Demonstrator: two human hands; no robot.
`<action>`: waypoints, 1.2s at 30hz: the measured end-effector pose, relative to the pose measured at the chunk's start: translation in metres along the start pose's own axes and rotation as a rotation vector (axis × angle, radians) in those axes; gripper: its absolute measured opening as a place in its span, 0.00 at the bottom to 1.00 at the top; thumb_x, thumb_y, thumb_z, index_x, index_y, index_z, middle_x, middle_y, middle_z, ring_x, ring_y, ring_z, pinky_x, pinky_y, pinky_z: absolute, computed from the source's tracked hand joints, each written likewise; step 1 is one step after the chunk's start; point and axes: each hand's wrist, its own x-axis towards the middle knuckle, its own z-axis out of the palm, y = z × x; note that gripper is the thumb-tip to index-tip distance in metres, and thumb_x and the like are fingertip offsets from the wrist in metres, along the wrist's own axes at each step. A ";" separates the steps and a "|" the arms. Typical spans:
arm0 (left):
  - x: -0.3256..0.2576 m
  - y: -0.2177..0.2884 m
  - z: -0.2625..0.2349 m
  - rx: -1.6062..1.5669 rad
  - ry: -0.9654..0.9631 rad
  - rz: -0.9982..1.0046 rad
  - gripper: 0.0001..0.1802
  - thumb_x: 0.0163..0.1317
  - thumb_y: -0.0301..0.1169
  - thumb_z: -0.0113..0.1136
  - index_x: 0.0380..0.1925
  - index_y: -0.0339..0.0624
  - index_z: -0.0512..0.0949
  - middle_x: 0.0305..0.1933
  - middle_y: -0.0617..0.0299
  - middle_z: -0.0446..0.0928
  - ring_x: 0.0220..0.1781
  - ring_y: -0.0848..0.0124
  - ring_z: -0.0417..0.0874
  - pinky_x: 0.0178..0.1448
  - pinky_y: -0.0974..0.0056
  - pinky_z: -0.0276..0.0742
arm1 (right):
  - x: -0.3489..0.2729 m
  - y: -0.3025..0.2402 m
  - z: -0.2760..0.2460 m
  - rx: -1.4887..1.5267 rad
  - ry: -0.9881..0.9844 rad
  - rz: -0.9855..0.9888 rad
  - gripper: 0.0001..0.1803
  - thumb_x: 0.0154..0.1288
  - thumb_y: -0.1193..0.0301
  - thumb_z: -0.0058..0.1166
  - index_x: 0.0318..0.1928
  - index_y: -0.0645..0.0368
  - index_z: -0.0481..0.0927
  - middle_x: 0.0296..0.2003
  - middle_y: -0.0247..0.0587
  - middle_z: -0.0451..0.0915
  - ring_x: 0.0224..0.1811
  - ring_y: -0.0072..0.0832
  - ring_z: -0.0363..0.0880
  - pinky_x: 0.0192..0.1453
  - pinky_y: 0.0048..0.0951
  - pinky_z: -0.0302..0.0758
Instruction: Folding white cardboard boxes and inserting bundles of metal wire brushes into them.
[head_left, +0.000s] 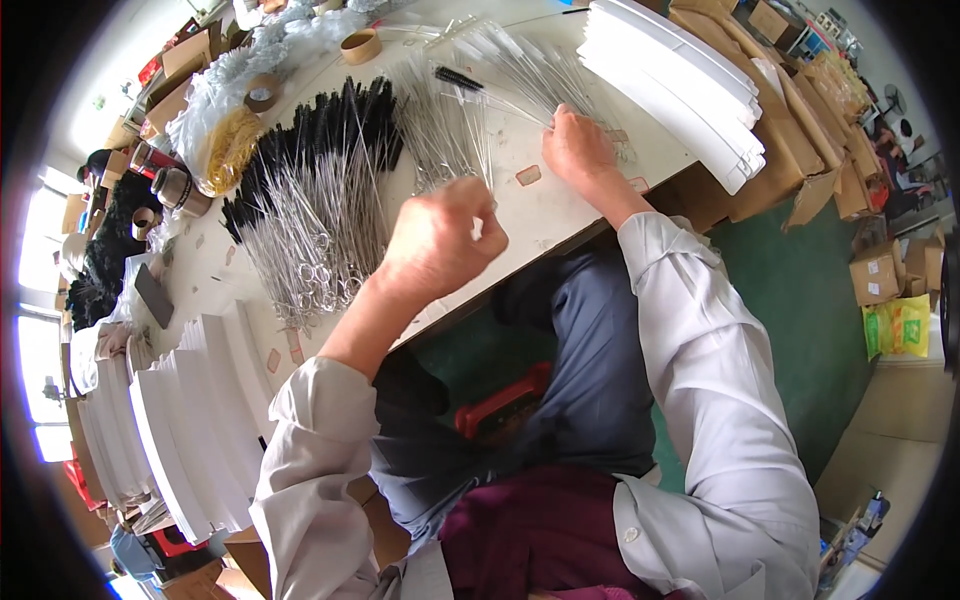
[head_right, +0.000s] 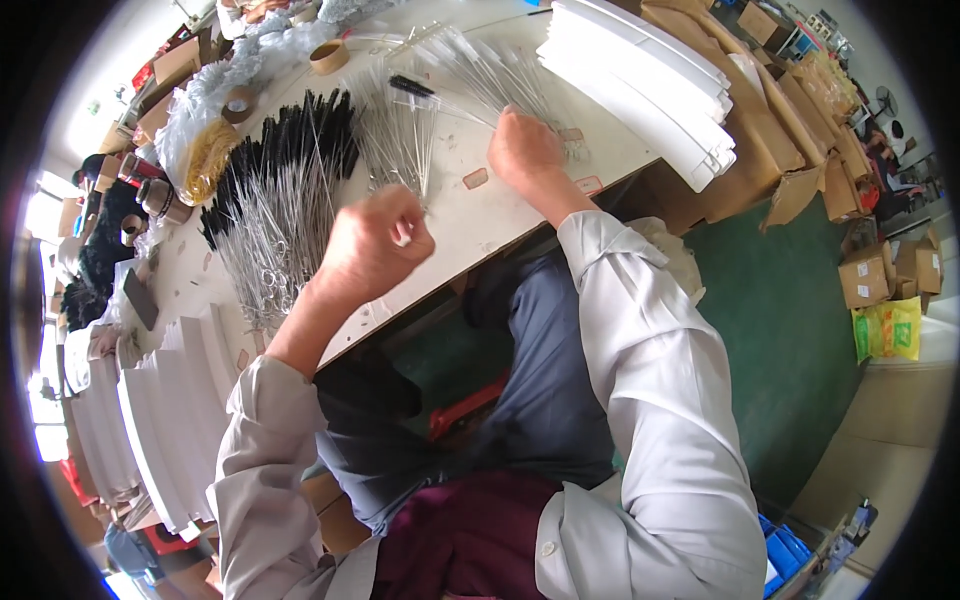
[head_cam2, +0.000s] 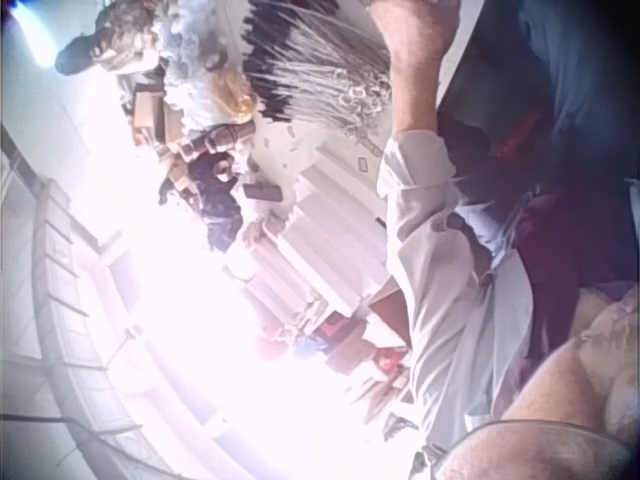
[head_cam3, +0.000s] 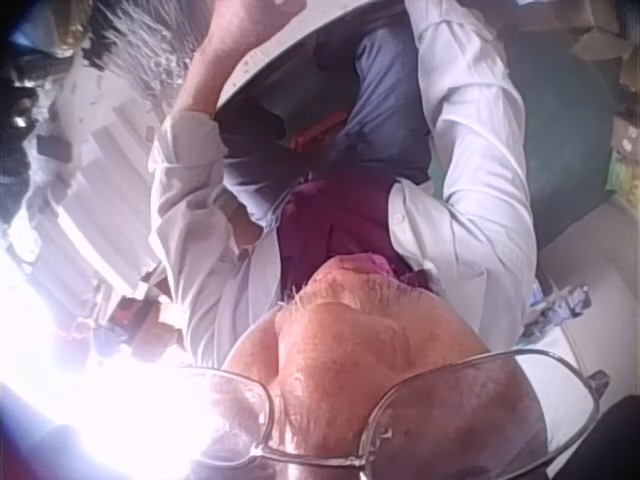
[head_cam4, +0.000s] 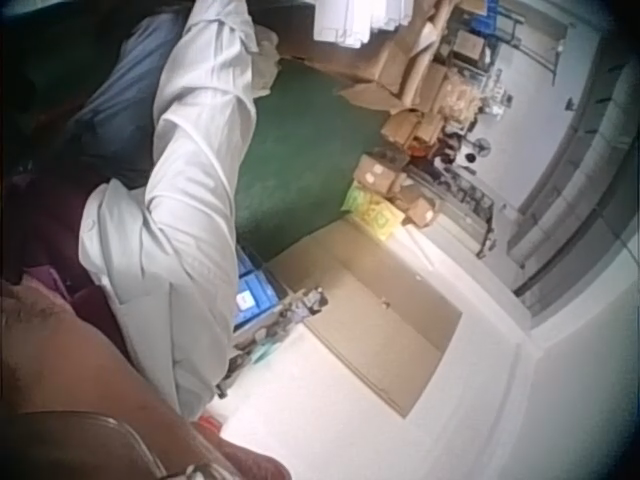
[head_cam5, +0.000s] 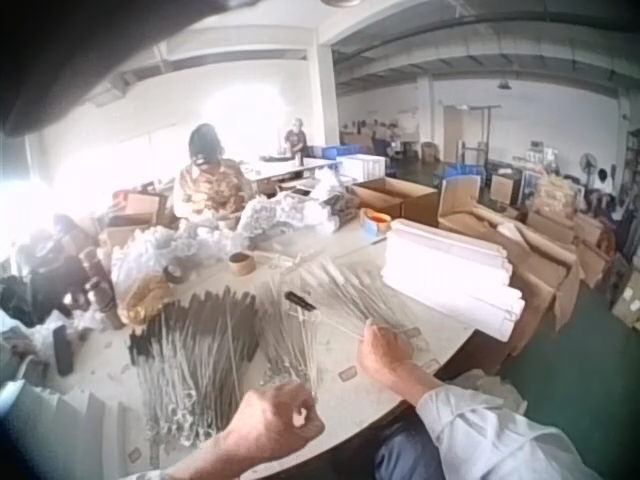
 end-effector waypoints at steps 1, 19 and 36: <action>0.000 0.003 -0.011 -0.121 0.077 -0.111 0.05 0.54 0.26 0.64 0.27 0.39 0.76 0.28 0.54 0.81 0.28 0.58 0.86 0.37 0.58 0.84 | 0.000 0.001 0.002 0.068 0.011 0.000 0.15 0.71 0.63 0.55 0.47 0.64 0.79 0.45 0.59 0.86 0.52 0.53 0.85 0.56 0.50 0.80; 0.019 0.036 -0.207 -0.727 0.347 -0.250 0.10 0.69 0.31 0.55 0.38 0.33 0.78 0.36 0.47 0.84 0.33 0.63 0.90 0.36 0.62 0.88 | 0.013 0.014 0.019 0.651 0.046 -0.088 0.17 0.70 0.65 0.52 0.33 0.67 0.85 0.27 0.55 0.86 0.29 0.39 0.87 0.37 0.40 0.80; -0.037 0.049 -0.188 -0.699 -0.054 -0.561 0.05 0.68 0.24 0.60 0.36 0.32 0.77 0.30 0.55 0.84 0.27 0.72 0.87 0.28 0.69 0.83 | -0.175 -0.114 -0.056 1.767 -1.087 -0.270 0.18 0.85 0.63 0.41 0.45 0.66 0.77 0.39 0.53 0.87 0.42 0.40 0.90 0.52 0.38 0.87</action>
